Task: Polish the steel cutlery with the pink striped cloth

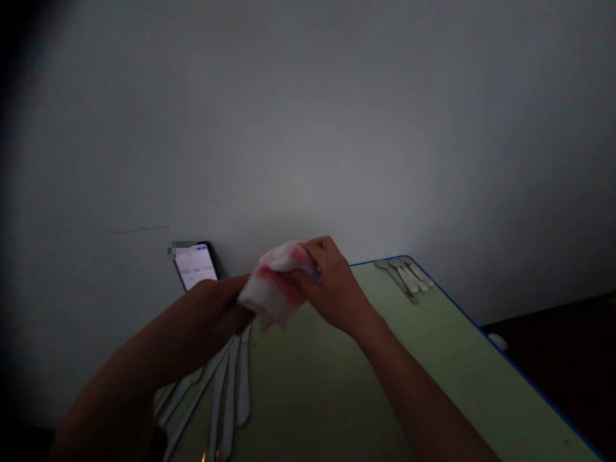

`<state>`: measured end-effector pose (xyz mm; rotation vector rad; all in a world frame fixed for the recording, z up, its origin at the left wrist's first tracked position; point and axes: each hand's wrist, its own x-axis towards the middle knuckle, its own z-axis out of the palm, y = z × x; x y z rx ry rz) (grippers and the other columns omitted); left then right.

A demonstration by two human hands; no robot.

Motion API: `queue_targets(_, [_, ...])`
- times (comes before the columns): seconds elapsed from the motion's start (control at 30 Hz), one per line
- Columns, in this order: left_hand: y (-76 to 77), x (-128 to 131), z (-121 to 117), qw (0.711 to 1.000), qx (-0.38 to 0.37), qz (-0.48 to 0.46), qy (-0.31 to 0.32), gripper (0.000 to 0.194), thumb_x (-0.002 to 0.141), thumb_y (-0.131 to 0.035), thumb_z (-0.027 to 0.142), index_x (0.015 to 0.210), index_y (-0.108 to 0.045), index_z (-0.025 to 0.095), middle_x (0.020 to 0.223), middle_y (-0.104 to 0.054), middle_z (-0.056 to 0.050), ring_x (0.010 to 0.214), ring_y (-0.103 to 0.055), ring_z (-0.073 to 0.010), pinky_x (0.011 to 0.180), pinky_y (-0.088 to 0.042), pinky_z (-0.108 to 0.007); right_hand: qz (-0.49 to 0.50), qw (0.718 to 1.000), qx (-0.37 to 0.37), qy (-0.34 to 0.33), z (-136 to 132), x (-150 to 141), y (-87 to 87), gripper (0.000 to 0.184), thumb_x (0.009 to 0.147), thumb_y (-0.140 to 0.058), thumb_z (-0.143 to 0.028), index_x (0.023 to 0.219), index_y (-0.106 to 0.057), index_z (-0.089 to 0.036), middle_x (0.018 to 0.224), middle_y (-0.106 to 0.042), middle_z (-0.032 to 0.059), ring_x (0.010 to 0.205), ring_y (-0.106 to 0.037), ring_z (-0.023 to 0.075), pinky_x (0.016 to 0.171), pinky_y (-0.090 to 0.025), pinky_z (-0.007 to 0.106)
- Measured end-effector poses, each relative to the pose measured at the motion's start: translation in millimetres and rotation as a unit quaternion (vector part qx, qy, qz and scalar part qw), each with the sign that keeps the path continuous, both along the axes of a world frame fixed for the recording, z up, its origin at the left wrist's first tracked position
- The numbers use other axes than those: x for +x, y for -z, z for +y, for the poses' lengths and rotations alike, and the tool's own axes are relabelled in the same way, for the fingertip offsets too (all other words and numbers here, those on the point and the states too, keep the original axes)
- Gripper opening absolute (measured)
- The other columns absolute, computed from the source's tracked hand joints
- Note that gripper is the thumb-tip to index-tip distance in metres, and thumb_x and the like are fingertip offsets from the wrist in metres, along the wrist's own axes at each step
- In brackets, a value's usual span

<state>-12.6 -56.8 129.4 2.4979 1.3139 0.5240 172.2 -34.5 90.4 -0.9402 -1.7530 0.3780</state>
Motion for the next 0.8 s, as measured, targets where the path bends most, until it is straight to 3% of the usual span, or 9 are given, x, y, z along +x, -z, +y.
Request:
queue_targets(0.07, [-8.1,-2,-13,1.000,-0.011,-0.008,0.012,0.021,0.081,-0.040,0.021,0.068,-0.056,0.020,0.057,-0.057,0.004,0.049,-0.049,-0.0092,0.049,-0.035,-0.019,0.008,0.996,-0.035,-0.080,-9,7,-13.4,0.023,0.076,-0.059,-0.021,0.099,-0.058,-0.024,0.089,-0.059,0.0013,0.082,-0.056,0.0150,0.074,-0.046,0.029])
queue_targets(0.13, [-14.3,-4,-23,0.999,-0.022,-0.028,0.031,0.021,0.085,-0.040,0.027,0.074,-0.057,0.022,0.057,-0.057,0.005,0.048,-0.048,-0.0089,0.047,-0.036,-0.018,0.077,0.983,-0.080,-0.148,-20,17,-26.6,0.039,0.073,-0.062,-0.019,0.110,-0.051,-0.028,0.087,-0.061,-0.0008,0.075,-0.058,0.0131,0.063,-0.047,0.024])
queue_targets(0.2, [-18.9,-4,-30,0.998,-0.032,-0.037,0.051,0.023,0.087,-0.039,0.031,0.076,-0.057,0.024,0.056,-0.057,0.005,0.047,-0.049,-0.0089,0.045,-0.036,-0.018,0.135,0.972,-0.091,-0.168,-29,26,-37.4,0.040,0.072,-0.064,-0.017,0.108,-0.050,-0.028,0.086,-0.062,-0.0016,0.073,-0.059,0.0123,0.058,-0.047,0.022])
queue_targets(0.27, [-22.2,-4,-33,0.998,-0.024,-0.035,0.051,0.025,0.087,-0.038,0.035,0.074,-0.057,0.024,0.053,-0.057,0.005,0.044,-0.050,-0.0093,0.042,-0.036,-0.019,0.155,0.976,-0.066,-0.135,-37,34,-45.0,0.033,0.071,-0.064,-0.015,0.101,-0.055,-0.027,0.086,-0.063,-0.0010,0.072,-0.060,0.0122,0.057,-0.047,0.021])
queue_targets(0.37, [-26.0,-8,-34,0.996,0.068,-0.046,-0.023,0.023,0.084,-0.041,0.041,0.081,-0.059,0.027,0.047,-0.057,0.005,0.036,-0.049,-0.0109,0.037,-0.034,-0.021,0.131,0.987,-0.030,-0.083,-41,38,-50.8,0.027,0.074,-0.060,-0.015,0.099,-0.060,-0.026,0.089,-0.064,-0.0004,0.074,-0.060,0.0123,0.059,-0.047,0.021])
queue_targets(0.47, [-28.4,-13,-33,0.984,0.157,-0.034,-0.073,0.021,0.081,-0.045,0.044,0.079,-0.061,0.031,0.044,-0.056,0.006,0.035,-0.049,-0.0116,0.038,-0.034,-0.021,0.035,0.996,-0.025,-0.078,-37,37,-51.2,0.028,0.077,-0.055,-0.013,0.101,-0.061,-0.026,0.089,-0.065,-0.0006,0.074,-0.058,0.0126,0.059,-0.045,0.022])
queue_targets(0.6, [-27.6,-11,-26,0.986,0.156,-0.004,-0.062,0.024,0.081,-0.045,0.045,0.076,-0.062,0.030,0.047,-0.058,0.005,0.037,-0.050,-0.0112,0.039,-0.034,-0.021,-0.079,0.993,-0.028,-0.078,-25,36,-46.3,0.018,0.076,-0.057,-0.015,0.089,-0.065,-0.023,0.074,-0.064,-0.0020,0.062,-0.053,0.0115,0.051,-0.037,0.021])
queue_targets(0.7, [-24.2,1,-19,0.990,0.119,-0.017,-0.074,0.024,0.081,-0.045,0.044,0.076,-0.062,0.027,0.049,-0.058,0.005,0.038,-0.050,-0.0100,0.041,-0.035,-0.021,-0.006,0.998,-0.038,-0.041,-15,32,-40.4,0.011,0.075,-0.061,-0.026,0.083,-0.065,-0.021,0.071,-0.063,-0.0017,0.060,-0.051,0.0112,0.049,-0.035,0.020])
queue_targets(0.8, [-19.8,18,-18,0.988,0.111,-0.059,-0.093,0.024,0.084,-0.043,0.041,0.081,-0.061,0.025,0.053,-0.060,0.005,0.042,-0.052,-0.0103,0.043,-0.036,-0.021,0.187,0.980,-0.038,0.055,-8,19,-33.2,0.020,0.079,-0.055,-0.038,0.082,-0.063,-0.020,0.063,-0.056,-0.0021,0.053,-0.045,0.0095,0.044,-0.031,0.020])
